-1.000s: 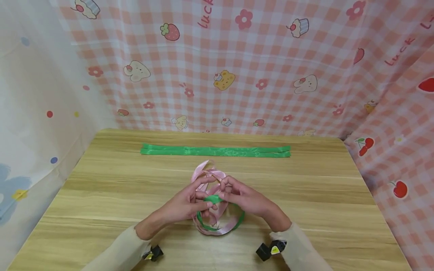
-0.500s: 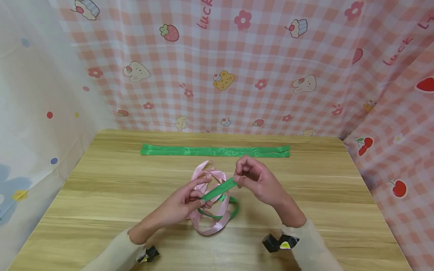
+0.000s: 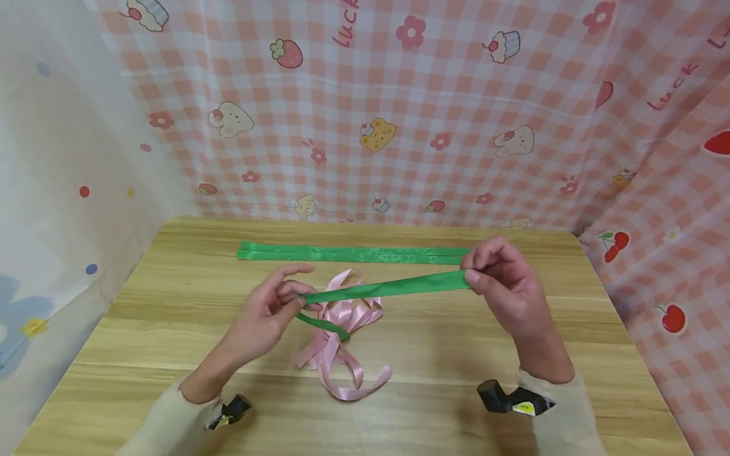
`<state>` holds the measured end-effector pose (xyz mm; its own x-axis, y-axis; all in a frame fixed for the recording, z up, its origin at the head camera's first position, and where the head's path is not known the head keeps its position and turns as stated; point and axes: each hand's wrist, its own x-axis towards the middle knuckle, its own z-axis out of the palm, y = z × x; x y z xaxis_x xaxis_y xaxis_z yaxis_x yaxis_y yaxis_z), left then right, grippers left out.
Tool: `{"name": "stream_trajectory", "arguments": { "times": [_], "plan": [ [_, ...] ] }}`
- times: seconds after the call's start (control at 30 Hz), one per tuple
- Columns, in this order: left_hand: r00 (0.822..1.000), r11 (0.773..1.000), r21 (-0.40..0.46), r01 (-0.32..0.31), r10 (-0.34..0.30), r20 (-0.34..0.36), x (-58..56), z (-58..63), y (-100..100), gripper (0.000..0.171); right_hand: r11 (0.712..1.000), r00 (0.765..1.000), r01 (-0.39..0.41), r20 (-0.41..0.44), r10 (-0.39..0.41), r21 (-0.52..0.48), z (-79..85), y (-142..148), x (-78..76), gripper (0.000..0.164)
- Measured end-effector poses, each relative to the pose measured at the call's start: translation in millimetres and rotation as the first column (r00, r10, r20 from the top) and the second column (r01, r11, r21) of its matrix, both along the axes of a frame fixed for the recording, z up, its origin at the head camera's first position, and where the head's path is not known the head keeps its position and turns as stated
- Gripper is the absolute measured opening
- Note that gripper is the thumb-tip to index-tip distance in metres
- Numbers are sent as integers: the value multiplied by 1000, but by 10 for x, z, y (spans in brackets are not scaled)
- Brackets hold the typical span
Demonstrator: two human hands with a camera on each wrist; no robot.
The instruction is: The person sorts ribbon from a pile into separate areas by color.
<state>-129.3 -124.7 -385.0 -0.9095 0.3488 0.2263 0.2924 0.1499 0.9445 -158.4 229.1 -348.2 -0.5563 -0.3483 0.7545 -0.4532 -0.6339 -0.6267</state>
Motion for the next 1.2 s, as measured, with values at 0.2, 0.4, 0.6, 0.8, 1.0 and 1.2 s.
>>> {"name": "stream_trajectory", "arguments": {
  "times": [0.2, 0.4, 0.6, 0.8, 1.0, 1.2],
  "plan": [
    [989, 992, 5, -124, 124, -81, -58, 108, -296, 47, 994, 997, -38, 60, 44, -100, 12, 226, -22, 18],
    [993, 995, 38, -97, 99, -57, -124, 118, -631, 40, 997, 996, 5, 87, 1, -73, 4, 454, -59, 19],
    [985, 995, 78, 54, -66, 157, -286, -60, -1075, 40, 970, 970, 148, 163, -181, 192, -180, 697, -126, 25],
    [963, 984, -85, 158, -135, 232, -331, -282, -1419, 42, 871, 931, 219, 173, -321, 441, -368, 853, -177, 24],
    [939, 985, -83, 150, -115, 325, -356, -455, -1610, 42, 768, 922, 195, 153, -356, 610, -501, 1008, -198, 24],
    [919, 1000, -25, -18, 26, 393, -461, -583, -1749, 34, 627, 869, 156, 195, -454, 763, -696, 1109, -289, 9]
  ]
}}
